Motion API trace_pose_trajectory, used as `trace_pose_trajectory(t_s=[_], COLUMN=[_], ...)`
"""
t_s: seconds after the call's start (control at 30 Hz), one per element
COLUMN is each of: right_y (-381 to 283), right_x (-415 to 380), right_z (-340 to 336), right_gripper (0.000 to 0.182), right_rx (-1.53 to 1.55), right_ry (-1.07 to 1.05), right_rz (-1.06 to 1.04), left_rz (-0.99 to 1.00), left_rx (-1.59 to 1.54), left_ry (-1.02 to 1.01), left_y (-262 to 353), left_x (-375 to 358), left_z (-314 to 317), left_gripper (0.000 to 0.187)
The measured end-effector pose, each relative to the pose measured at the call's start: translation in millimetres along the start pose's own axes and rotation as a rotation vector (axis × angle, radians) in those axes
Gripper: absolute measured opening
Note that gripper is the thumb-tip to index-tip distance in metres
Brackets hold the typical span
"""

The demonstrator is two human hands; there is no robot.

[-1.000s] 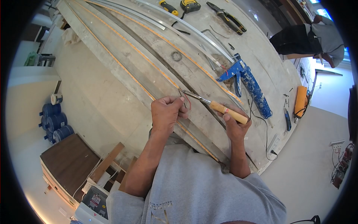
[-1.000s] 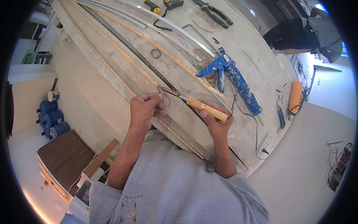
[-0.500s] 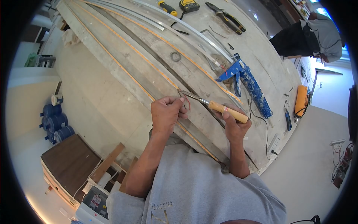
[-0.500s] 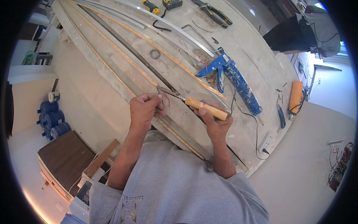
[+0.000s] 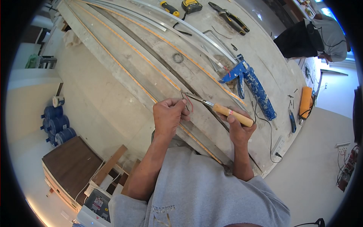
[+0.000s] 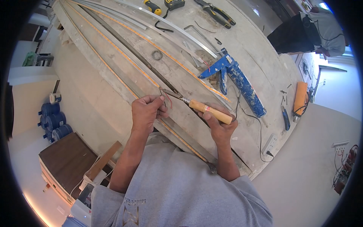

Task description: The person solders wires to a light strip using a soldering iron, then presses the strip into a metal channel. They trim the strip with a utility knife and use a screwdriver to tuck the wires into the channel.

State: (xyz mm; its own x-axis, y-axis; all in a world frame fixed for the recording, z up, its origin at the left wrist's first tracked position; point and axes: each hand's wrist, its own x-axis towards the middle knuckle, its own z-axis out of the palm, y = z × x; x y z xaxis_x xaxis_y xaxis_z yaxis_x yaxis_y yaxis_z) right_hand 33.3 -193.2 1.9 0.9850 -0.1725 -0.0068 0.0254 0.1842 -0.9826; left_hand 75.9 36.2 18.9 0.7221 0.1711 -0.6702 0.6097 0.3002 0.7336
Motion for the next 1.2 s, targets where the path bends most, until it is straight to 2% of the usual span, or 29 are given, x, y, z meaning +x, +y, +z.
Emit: trace_pose_trajectory(t_s=[0.23,0.3,0.6,1.2], right_y=[-0.5,-0.1,4.5,-1.3], right_x=[0.1,0.3,0.8,0.9], right_z=[0.4,-1.3,-5.7,-0.6], right_gripper=[0.030,0.039,0.044,0.040], right_rx=[-0.019,-0.072,-0.079,-0.099], right_ry=[-0.007,-0.026,-0.024,-0.015], right_rz=[0.001,-0.016,-0.034,-0.038], left_rz=[-0.030,-0.039,-0.067,-0.002], left_rx=[-0.002,0.008,0.000,-0.089], left_ry=[0.006,-0.004,-0.001,0.037], left_y=[2.4,-1.3,-3.7,-11.9], left_x=[-0.9,0.7,-1.5,-5.5], left_z=[0.6,-2.1,0.3,3.3], left_gripper=[0.020,0.022,0.022,0.021])
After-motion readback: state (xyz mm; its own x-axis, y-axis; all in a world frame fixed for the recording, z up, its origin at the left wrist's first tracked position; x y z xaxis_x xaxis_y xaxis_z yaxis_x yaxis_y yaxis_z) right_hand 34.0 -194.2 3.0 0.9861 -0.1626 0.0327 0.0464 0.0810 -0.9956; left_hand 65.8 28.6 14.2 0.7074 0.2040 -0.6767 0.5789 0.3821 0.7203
